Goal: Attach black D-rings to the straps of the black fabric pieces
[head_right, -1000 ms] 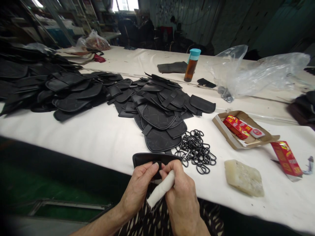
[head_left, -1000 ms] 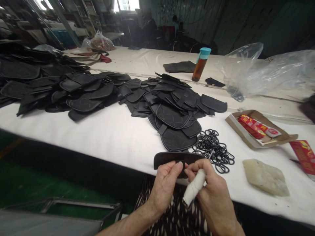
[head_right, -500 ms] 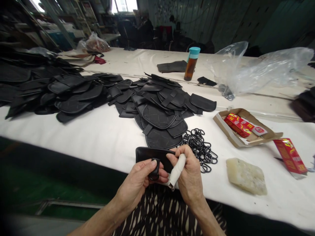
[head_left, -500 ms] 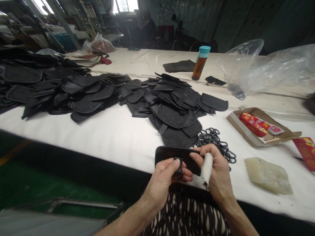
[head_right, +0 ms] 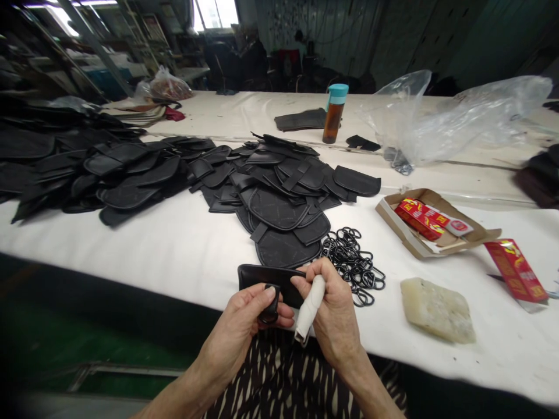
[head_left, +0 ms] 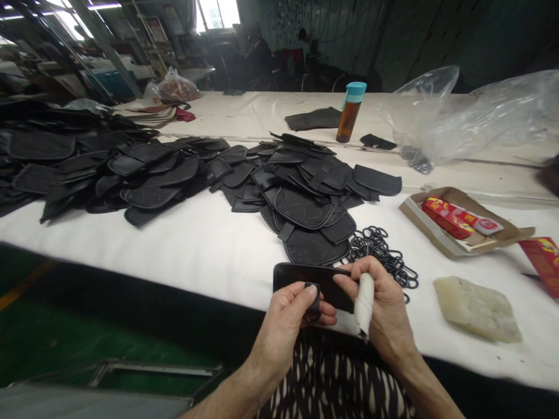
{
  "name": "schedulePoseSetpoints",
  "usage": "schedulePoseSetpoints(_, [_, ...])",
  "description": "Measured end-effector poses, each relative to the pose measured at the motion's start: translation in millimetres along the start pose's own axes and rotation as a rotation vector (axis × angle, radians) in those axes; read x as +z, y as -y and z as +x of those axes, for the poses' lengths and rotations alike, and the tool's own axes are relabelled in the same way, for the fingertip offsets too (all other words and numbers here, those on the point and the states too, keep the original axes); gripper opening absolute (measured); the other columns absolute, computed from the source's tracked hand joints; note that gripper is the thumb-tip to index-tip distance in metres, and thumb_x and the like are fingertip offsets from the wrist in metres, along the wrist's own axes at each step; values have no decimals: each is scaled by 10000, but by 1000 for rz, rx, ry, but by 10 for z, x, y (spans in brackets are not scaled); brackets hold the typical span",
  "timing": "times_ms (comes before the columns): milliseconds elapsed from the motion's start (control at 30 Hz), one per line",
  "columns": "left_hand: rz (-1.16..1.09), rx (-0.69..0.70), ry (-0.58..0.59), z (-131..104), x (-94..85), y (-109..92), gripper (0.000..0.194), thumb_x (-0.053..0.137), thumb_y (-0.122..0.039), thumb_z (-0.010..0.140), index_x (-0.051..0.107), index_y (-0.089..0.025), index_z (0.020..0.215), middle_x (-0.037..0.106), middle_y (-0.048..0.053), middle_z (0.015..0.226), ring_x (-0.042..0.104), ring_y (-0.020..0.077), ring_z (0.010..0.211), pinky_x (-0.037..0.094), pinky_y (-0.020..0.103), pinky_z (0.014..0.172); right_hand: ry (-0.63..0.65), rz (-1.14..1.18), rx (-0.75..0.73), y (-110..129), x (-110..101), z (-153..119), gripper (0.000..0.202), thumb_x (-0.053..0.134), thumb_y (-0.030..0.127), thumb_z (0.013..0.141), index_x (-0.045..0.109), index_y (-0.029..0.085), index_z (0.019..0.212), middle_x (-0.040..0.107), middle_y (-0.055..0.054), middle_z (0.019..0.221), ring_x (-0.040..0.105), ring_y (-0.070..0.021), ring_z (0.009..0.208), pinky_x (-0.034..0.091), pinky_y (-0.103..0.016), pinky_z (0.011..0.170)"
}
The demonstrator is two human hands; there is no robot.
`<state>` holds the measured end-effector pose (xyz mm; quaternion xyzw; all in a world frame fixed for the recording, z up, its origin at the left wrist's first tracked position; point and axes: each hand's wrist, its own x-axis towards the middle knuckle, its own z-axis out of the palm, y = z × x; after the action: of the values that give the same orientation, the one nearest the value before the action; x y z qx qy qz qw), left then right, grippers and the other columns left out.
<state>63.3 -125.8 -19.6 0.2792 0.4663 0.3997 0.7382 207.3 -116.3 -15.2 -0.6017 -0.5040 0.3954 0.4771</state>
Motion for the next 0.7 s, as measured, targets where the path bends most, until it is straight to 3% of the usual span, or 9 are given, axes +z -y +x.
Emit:
schedulePoseSetpoints(367, [41, -32, -24, 29, -54, -72, 279, 613, -372, 785, 654, -99, 747, 698, 100, 725, 646, 175, 642, 508, 308, 689, 39, -52, -50, -9, -28, 20, 215, 606, 293, 803, 433, 223, 695, 648, 4, 829, 569, -153, 735, 383, -232, 557])
schedulePoseSetpoints(700, [48, 44, -33, 36, -29, -7, 306, 574, -402, 814, 642, -110, 751, 684, 84, 700, 627, 175, 641, 507, 325, 691, 29, -54, -47, 7, -7, 38, 209, 606, 297, 786, 440, 219, 687, 637, 1, 797, 581, -159, 719, 407, -239, 571])
